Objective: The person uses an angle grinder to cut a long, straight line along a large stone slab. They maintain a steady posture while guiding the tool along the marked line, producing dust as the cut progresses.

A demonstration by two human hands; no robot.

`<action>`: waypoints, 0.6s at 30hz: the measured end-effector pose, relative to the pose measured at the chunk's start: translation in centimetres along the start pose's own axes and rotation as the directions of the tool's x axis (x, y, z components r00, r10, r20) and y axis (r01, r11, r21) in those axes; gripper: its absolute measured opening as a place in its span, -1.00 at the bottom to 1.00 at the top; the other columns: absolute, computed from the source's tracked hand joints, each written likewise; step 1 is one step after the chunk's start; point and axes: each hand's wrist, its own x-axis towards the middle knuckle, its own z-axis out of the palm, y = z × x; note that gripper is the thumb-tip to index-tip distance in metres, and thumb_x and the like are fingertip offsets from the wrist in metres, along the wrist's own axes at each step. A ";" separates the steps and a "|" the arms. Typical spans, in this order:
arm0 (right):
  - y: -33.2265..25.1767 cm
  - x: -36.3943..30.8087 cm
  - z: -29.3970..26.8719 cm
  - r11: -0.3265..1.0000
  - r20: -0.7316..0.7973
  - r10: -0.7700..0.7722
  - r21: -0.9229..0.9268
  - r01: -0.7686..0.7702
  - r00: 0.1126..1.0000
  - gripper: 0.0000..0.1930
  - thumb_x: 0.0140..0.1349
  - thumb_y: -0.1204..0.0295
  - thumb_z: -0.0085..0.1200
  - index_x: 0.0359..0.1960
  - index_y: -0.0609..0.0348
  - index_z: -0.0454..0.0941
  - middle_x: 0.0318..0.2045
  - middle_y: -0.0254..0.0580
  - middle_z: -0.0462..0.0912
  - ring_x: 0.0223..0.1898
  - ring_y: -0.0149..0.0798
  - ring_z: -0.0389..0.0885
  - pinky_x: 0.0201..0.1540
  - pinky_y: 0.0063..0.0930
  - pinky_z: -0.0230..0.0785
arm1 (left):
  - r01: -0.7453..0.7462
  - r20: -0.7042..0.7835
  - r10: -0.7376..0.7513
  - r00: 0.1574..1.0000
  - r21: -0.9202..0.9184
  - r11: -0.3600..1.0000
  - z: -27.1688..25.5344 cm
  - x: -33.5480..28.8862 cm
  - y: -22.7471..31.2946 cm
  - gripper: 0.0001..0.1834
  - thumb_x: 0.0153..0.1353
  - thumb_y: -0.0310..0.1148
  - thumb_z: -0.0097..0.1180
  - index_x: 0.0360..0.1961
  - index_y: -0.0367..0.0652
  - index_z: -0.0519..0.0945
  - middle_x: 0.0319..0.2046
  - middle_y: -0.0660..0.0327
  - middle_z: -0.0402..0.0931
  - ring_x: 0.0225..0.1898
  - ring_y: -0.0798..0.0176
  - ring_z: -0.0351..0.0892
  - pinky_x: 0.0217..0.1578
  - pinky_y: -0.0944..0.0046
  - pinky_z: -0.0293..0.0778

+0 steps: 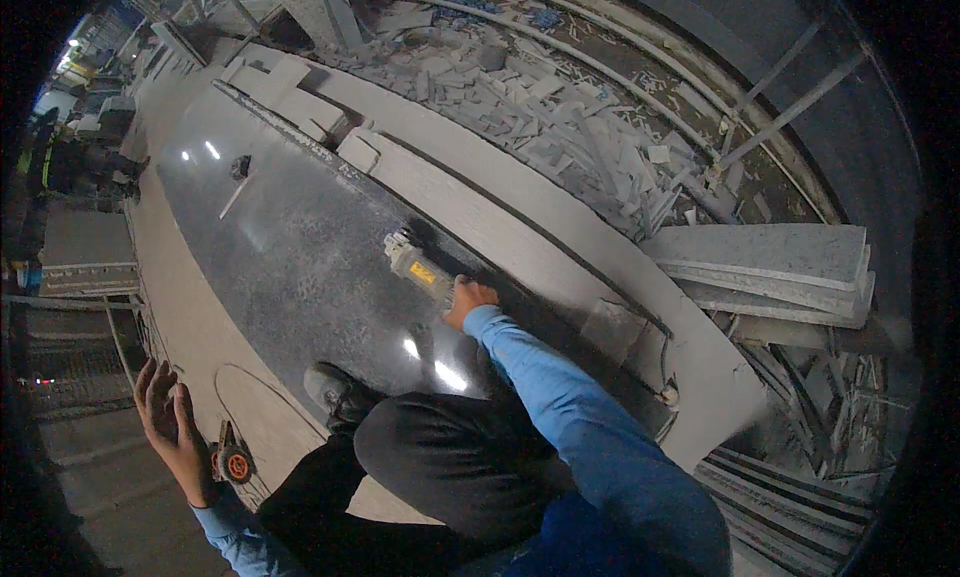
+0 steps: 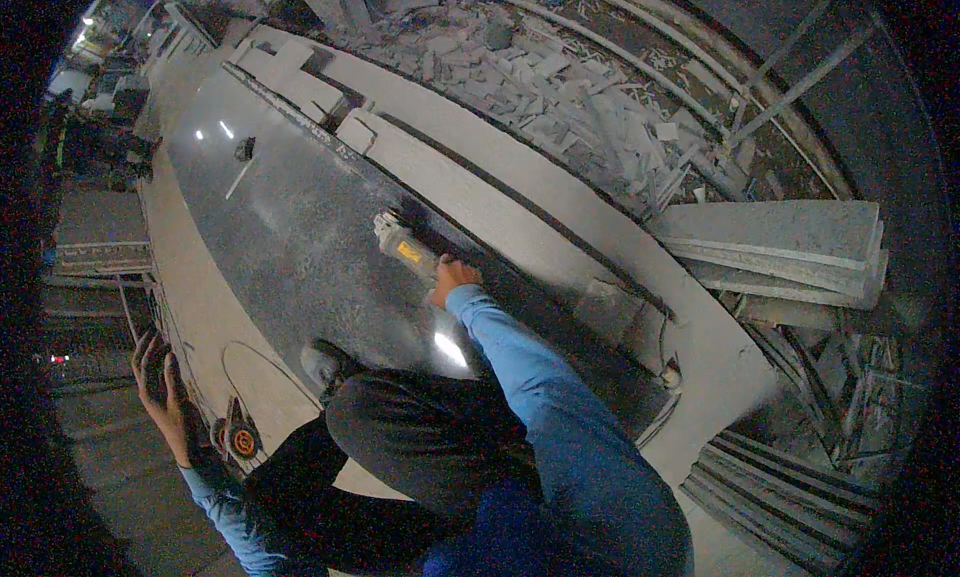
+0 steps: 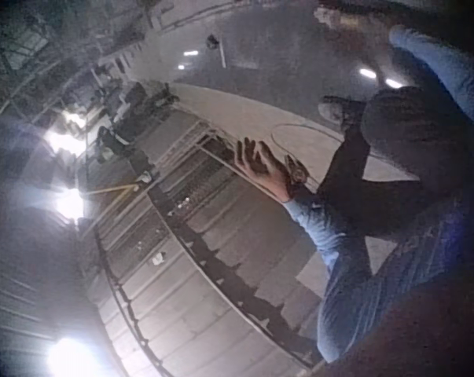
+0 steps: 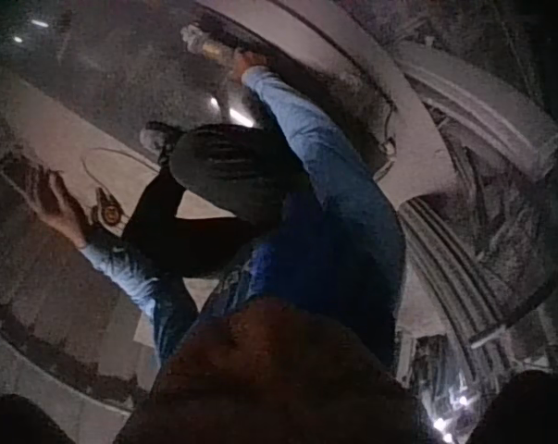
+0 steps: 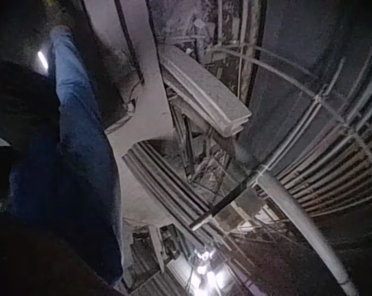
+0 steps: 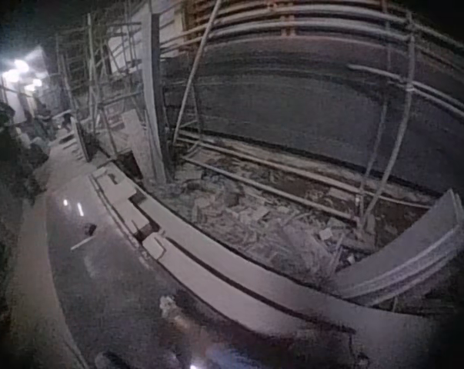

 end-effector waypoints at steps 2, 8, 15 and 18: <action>0.0 -0.6 -1.2 1.000 0.045 0.017 0.007 -0.017 0.999 -0.21 -0.14 0.11 0.14 0.13 0.24 0.17 -0.10 0.05 0.51 -0.04 0.00 0.49 0.01 -0.18 0.32 | 0.018 0.011 -0.018 1.000 0.023 1.000 0.1 0.0 0.5 -0.72 0.21 -0.52 -0.08 -0.03 -0.30 0.43 0.10 0.17 0.26 -0.05 0.27 0.41 -0.13 0.35 0.36; 1.1 0.3 -0.1 1.000 -0.082 0.024 0.008 -0.023 0.996 -0.22 -0.16 0.14 0.16 0.11 0.27 0.19 -0.15 0.06 0.54 -0.08 0.02 0.52 0.00 -0.18 0.33 | 0.025 0.024 -0.024 0.999 -0.012 1.000 0.1 -0.1 0.2 -0.71 0.22 -0.48 -0.06 -0.02 -0.29 0.41 0.11 0.17 0.25 -0.02 0.25 0.40 -0.12 0.34 0.36; 1.1 0.9 0.1 0.999 -0.056 0.045 0.019 -0.044 0.997 -0.21 -0.18 0.14 0.17 0.13 0.24 0.20 -0.14 0.06 0.54 -0.08 0.00 0.52 -0.02 -0.18 0.34 | 0.038 0.016 -0.037 0.999 -0.059 0.998 0.6 -0.1 0.0 -0.71 0.21 -0.47 -0.04 -0.03 -0.28 0.42 0.09 0.12 0.25 0.03 0.19 0.38 -0.07 0.29 0.36; 1.2 1.0 0.3 0.998 -0.047 0.059 0.023 -0.058 0.997 -0.21 -0.19 0.16 0.18 0.13 0.23 0.21 -0.13 0.05 0.54 -0.07 -0.02 0.52 -0.02 -0.19 0.34 | 0.024 0.044 -0.025 0.999 0.033 0.999 0.5 0.1 0.2 -0.71 0.19 -0.48 -0.02 -0.04 -0.28 0.43 0.09 0.10 0.25 0.05 0.18 0.35 -0.05 0.27 0.35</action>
